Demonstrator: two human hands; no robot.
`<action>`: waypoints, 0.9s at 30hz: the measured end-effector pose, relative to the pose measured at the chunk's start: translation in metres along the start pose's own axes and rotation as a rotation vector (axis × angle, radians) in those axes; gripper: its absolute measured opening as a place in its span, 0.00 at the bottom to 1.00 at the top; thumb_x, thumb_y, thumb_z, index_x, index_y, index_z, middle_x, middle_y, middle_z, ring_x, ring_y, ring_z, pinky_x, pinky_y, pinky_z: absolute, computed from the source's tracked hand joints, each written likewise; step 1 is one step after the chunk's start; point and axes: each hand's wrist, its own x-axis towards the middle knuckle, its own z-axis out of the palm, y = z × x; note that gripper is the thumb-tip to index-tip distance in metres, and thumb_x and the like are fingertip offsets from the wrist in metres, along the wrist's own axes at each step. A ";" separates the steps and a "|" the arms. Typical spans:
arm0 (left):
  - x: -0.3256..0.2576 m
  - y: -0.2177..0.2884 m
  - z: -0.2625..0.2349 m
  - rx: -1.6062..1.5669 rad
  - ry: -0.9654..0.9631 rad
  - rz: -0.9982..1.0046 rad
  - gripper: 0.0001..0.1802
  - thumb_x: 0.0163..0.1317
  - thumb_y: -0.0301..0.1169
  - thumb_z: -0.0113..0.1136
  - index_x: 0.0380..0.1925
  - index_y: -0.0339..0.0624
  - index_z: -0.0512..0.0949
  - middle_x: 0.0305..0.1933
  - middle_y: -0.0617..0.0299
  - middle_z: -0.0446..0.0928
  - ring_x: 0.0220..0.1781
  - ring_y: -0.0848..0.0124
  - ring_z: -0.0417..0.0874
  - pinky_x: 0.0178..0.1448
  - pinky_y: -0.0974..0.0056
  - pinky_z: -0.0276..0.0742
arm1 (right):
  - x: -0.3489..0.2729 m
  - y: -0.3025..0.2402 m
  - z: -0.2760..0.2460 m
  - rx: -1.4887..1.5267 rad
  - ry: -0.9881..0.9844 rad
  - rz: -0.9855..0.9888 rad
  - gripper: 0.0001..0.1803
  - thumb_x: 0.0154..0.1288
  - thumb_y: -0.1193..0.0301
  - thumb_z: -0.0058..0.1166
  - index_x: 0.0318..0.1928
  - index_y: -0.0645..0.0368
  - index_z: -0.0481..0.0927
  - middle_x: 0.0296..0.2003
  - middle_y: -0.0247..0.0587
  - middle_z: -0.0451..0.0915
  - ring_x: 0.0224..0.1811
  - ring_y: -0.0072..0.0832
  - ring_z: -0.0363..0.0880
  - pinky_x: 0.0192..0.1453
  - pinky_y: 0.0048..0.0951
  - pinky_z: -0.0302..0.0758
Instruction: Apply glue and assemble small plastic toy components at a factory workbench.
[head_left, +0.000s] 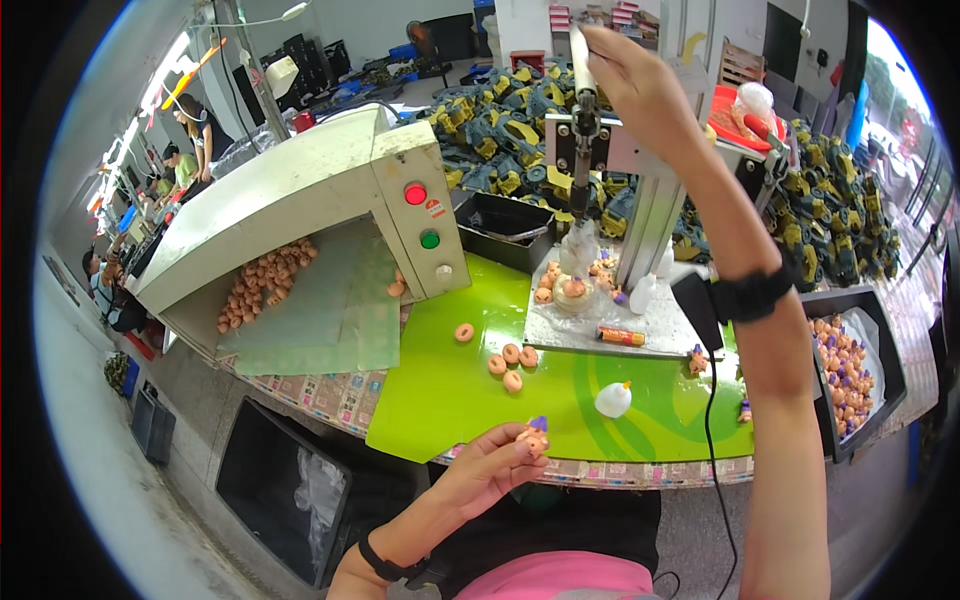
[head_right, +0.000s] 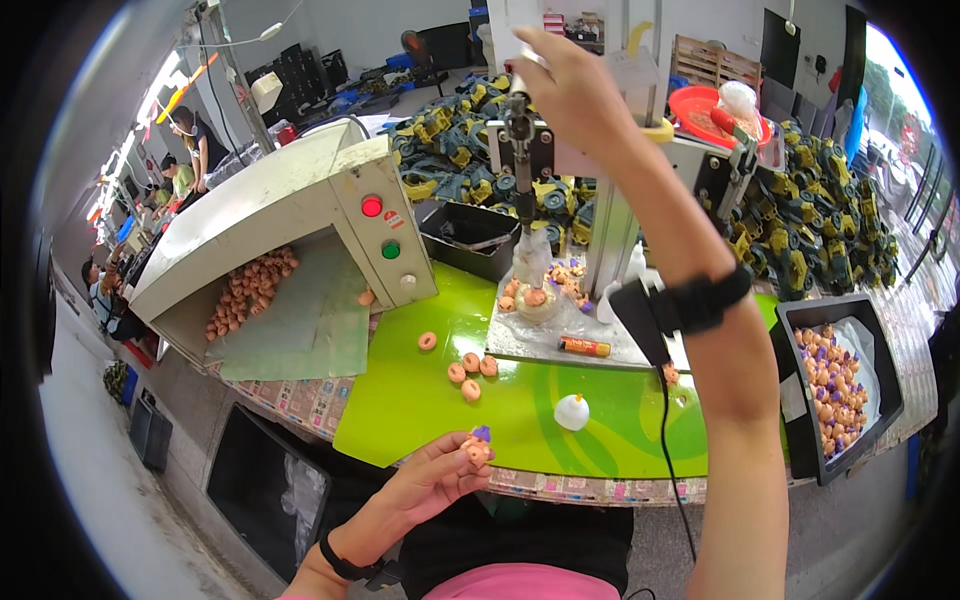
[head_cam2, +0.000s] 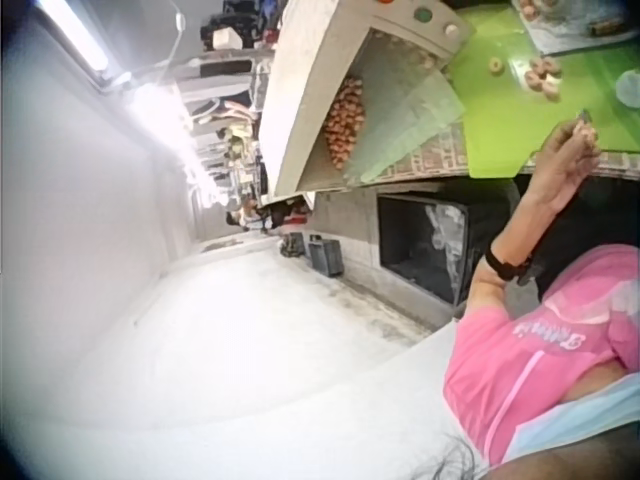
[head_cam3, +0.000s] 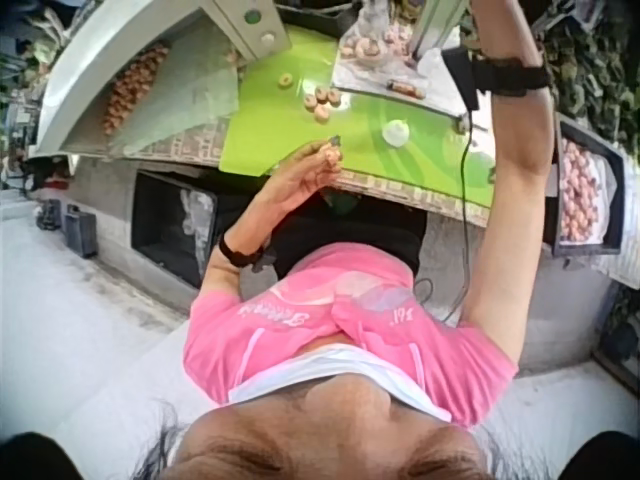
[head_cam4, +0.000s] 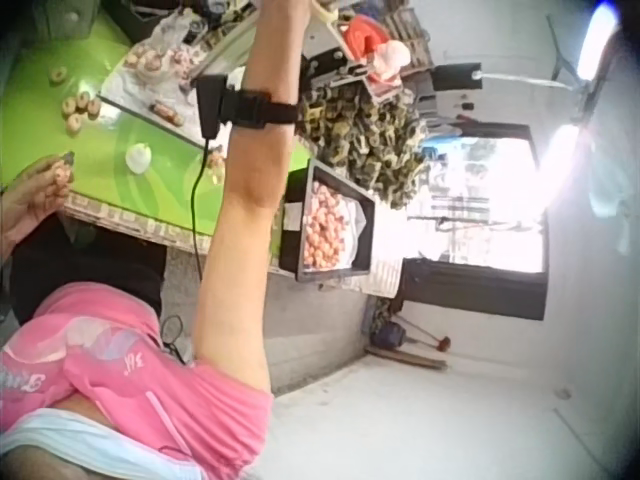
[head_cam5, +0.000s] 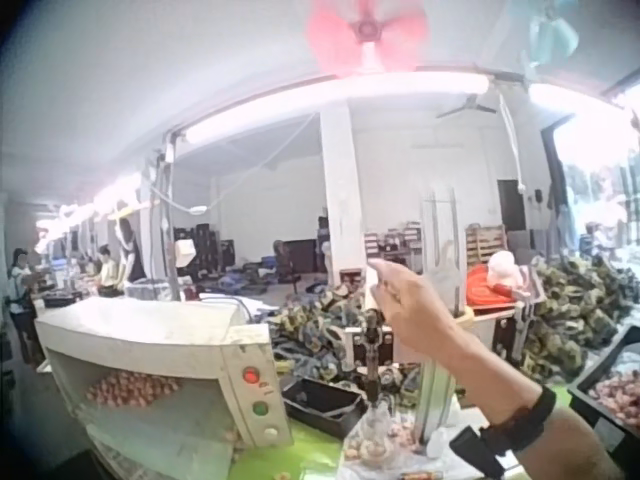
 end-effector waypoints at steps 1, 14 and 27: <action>-0.003 0.003 -0.007 0.013 0.044 0.042 0.10 0.68 0.27 0.53 0.48 0.41 0.73 0.46 0.60 0.76 0.47 0.70 0.81 0.55 0.66 0.80 | -0.013 -0.007 -0.001 -0.075 0.086 -0.092 0.17 0.63 0.71 0.53 0.52 0.61 0.77 0.48 0.53 0.79 0.53 0.48 0.76 0.56 0.39 0.71; 0.024 0.048 -0.010 0.087 0.062 0.197 0.12 0.66 0.24 0.54 0.49 0.38 0.72 0.47 0.58 0.79 0.47 0.70 0.82 0.55 0.66 0.79 | -0.250 0.030 0.073 -0.020 -0.504 0.356 0.22 0.50 0.60 0.67 0.38 0.65 0.78 0.47 0.54 0.77 0.58 0.52 0.70 0.61 0.43 0.67; 0.039 0.078 -0.023 0.250 0.140 0.255 0.12 0.66 0.27 0.56 0.48 0.37 0.73 0.44 0.59 0.79 0.46 0.70 0.82 0.51 0.69 0.80 | -0.265 -0.006 -0.165 -0.522 -0.083 0.530 0.14 0.51 0.79 0.60 0.41 0.64 0.80 0.47 0.46 0.80 0.52 0.39 0.76 0.60 0.35 0.68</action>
